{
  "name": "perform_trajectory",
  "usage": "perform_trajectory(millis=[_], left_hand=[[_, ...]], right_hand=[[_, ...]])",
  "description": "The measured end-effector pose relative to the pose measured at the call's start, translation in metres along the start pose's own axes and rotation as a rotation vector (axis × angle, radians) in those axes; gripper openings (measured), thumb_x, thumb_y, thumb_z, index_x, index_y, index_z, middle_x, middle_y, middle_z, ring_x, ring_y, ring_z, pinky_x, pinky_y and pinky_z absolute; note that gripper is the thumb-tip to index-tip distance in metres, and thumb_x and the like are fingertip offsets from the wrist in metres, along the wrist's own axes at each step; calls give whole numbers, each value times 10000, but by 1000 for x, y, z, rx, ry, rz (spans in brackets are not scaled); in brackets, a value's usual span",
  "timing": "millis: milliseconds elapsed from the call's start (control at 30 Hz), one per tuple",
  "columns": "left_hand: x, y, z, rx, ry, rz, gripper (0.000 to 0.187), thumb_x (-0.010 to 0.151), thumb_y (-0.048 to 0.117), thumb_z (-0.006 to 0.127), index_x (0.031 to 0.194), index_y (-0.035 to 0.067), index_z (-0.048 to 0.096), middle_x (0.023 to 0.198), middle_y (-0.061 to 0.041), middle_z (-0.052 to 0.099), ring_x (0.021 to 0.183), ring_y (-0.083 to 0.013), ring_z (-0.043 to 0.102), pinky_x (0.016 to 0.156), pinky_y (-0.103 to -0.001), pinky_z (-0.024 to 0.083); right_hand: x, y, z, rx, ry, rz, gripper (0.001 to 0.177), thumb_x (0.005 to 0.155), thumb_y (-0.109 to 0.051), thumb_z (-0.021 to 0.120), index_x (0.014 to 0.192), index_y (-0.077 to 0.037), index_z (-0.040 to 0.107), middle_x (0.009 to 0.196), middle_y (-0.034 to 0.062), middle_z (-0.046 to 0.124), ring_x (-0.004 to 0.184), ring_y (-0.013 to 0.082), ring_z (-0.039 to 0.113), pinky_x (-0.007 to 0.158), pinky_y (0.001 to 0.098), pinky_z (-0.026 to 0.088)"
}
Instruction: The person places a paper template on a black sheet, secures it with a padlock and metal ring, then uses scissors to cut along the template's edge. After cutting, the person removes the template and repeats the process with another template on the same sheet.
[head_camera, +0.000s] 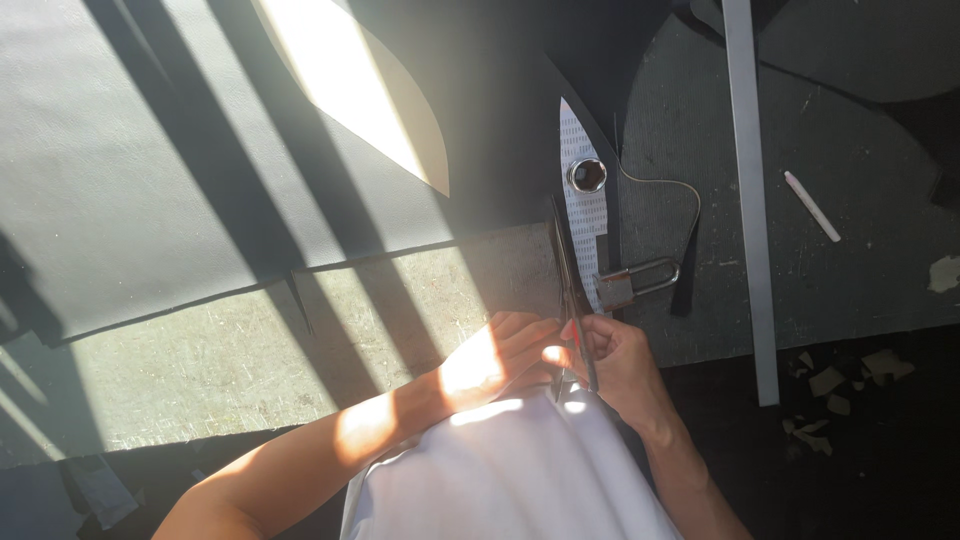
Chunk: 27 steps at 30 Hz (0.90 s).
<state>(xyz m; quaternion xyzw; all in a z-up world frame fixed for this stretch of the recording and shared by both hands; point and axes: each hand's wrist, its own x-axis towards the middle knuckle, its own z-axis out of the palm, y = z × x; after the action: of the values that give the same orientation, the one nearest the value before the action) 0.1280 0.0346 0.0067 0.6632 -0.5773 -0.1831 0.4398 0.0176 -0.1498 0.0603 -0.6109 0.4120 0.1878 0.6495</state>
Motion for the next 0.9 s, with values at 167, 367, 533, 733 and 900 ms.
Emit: perform_trajectory(millis=[167, 367, 533, 733, 900], left_hand=[[1, 1, -6, -110, -18, -38, 612, 776, 188, 823, 1310, -4, 593, 1378, -129, 570, 1165, -335, 584, 950, -452, 480], [0, -1, -10, -148, -61, -47, 527, 785, 168, 808, 1244, 3, 608, 1369, -135, 573, 1155, -326, 588, 953, -443, 482], [-3, -5, -2, -128, -50, -60, 507, 806, 178, 814, 1264, 54, 636, 1264, -89, 605, 1073, -292, 587, 932, -425, 492], [-6, -10, 5, -115, -32, -47, 544, 783, 196, 828, 1277, 80, 634, 1234, -67, 606, 1064, -277, 592, 896, -409, 487], [-4, -11, 2, -146, -46, -60, 551, 782, 194, 835, 1282, 77, 633, 1216, -46, 618, 1072, -260, 604, 883, -399, 484]], right_hand=[[9, -5, 5, 55, -6, 2, 239, 790, -170, 853, 922, -21, 722, 580, -49, 585, 471, 16, 454, 413, 211, 319], [13, -11, 10, 66, 13, 44, 243, 772, -158, 863, 920, -18, 731, 554, -39, 573, 443, 28, 455, 397, 218, 318], [25, -19, 14, 58, 32, 4, 263, 774, -153, 871, 926, -20, 703, 550, -43, 586, 439, 24, 464, 399, 211, 326], [28, -26, 22, 63, 70, 0, 278, 752, -130, 881, 929, -14, 702, 548, -42, 571, 433, 17, 460, 395, 199, 326], [38, -33, 22, 109, 64, 2, 270, 750, -100, 870, 925, -13, 684, 593, -34, 631, 444, 13, 476, 397, 195, 346]])
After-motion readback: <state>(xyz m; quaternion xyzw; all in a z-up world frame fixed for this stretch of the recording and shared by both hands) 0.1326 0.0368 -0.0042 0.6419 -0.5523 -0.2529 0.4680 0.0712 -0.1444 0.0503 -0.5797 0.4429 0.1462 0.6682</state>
